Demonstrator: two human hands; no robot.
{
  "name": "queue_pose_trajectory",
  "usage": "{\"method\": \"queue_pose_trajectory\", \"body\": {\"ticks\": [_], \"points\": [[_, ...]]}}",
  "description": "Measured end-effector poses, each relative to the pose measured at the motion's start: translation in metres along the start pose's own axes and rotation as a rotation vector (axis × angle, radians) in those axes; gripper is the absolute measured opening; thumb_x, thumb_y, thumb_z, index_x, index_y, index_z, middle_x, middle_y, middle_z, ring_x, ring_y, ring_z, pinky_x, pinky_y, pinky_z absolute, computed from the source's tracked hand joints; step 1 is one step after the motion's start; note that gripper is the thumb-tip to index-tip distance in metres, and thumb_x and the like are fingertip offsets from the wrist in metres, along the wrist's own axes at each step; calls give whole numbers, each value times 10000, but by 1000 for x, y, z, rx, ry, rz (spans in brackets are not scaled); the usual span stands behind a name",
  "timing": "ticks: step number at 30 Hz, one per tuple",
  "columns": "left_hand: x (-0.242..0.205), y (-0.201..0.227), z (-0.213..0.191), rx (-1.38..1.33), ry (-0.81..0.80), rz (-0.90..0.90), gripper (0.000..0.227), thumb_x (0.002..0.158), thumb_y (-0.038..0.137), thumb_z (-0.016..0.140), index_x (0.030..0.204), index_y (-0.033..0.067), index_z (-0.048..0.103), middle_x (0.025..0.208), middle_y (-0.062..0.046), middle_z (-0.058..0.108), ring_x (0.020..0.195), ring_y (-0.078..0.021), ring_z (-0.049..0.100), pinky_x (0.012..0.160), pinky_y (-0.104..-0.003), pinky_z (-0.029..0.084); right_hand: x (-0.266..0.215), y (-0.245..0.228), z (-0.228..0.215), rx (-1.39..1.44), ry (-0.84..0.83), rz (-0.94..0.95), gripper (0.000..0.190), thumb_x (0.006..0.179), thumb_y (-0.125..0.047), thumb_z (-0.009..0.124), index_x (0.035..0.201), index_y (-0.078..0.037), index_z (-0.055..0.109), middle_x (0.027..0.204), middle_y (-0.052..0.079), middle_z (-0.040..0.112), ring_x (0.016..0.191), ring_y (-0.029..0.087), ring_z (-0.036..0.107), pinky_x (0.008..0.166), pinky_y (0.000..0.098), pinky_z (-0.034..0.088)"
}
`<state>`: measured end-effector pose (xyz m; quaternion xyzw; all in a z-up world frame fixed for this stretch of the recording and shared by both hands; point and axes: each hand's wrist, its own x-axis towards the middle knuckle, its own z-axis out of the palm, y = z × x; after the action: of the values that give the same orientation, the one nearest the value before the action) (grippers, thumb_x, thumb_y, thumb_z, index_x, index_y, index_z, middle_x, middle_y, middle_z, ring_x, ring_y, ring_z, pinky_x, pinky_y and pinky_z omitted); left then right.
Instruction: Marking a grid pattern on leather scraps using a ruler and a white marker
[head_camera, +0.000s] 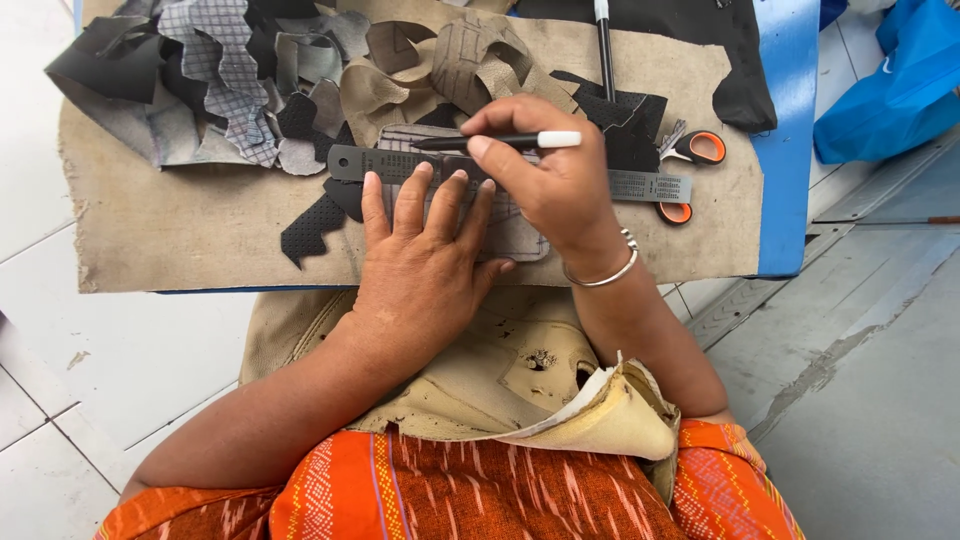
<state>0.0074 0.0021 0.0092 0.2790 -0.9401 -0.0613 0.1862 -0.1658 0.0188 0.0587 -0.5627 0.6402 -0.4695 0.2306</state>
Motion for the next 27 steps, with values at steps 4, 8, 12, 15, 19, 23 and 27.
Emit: {"method": "queue_pose_trajectory", "body": {"ticks": [4, 8, 12, 15, 19, 23, 27], "points": [[0, -1, -2, -2, -44, -3, 734, 882, 638, 658, 1446, 172, 602, 1434, -121, 526, 1373, -370, 444, 1121, -695, 269, 2, -2, 10, 10, 9, 27, 101, 954, -94, 655, 1020, -50, 718, 987, 41, 711, 914, 134, 642, 852, 256, 506], [1, -16, -7, -68, -106, -48, 670, 945, 650, 571, 1459, 222, 608, 1554, -199, 432, 1417, -372, 396, 1182, -638, 198, -13, -16, -14, 25, 2, -25, 247, 1101, -45, 557, 1345, -42, 603, 1307, 122, 663, 1075, 191, 758, 1037, 280, 585], [-2, -22, -8, -69, 4, -39, 575, 937, 527, 724, 1391, 177, 675, 1555, -187, 433, 1387, -371, 432, 1174, -631, 256, -40, 1, -38, -639, -236, -268, 316, 1024, -77, 614, 1336, -27, 626, 1270, 165, 681, 1167, 339, 639, 1013, 463, 495], [-1, -19, -6, -81, 19, -25, 563, 925, 492, 767, 1348, 132, 681, 1548, -165, 430, 1381, -371, 427, 1175, -612, 277, -50, 12, -40, -729, -219, -286, 322, 987, -58, 638, 1307, -34, 630, 1221, 187, 634, 1132, 364, 594, 1012, 474, 484], [-1, -15, -14, -53, 30, -14, 510, 881, 466, 789, 1262, 152, 658, 1532, -106, 416, 1319, -346, 424, 1111, -545, 363, -55, 18, -43, -534, -166, -372, 281, 974, 105, 586, 1238, 19, 628, 1124, 204, 606, 1040, 366, 588, 974, 492, 496], [-2, -15, -21, -154, 98, -5, 553, 861, 392, 848, 1255, 98, 594, 1421, -156, 409, 1252, -392, 438, 1054, -541, 392, -57, -1, -50, -415, -98, -340, 186, 986, 123, 586, 1147, 41, 631, 1077, 180, 635, 980, 350, 595, 951, 458, 499], [-6, -16, -17, -148, 88, 26, 651, 850, 380, 890, 1365, 120, 590, 1541, -164, 284, 1403, -400, 331, 1155, -603, 363, -59, -13, -54, -451, -29, -347, 176, 980, 148, 587, 1112, 45, 642, 1046, 150, 662, 916, 344, 611, 892, 466, 501]]}}
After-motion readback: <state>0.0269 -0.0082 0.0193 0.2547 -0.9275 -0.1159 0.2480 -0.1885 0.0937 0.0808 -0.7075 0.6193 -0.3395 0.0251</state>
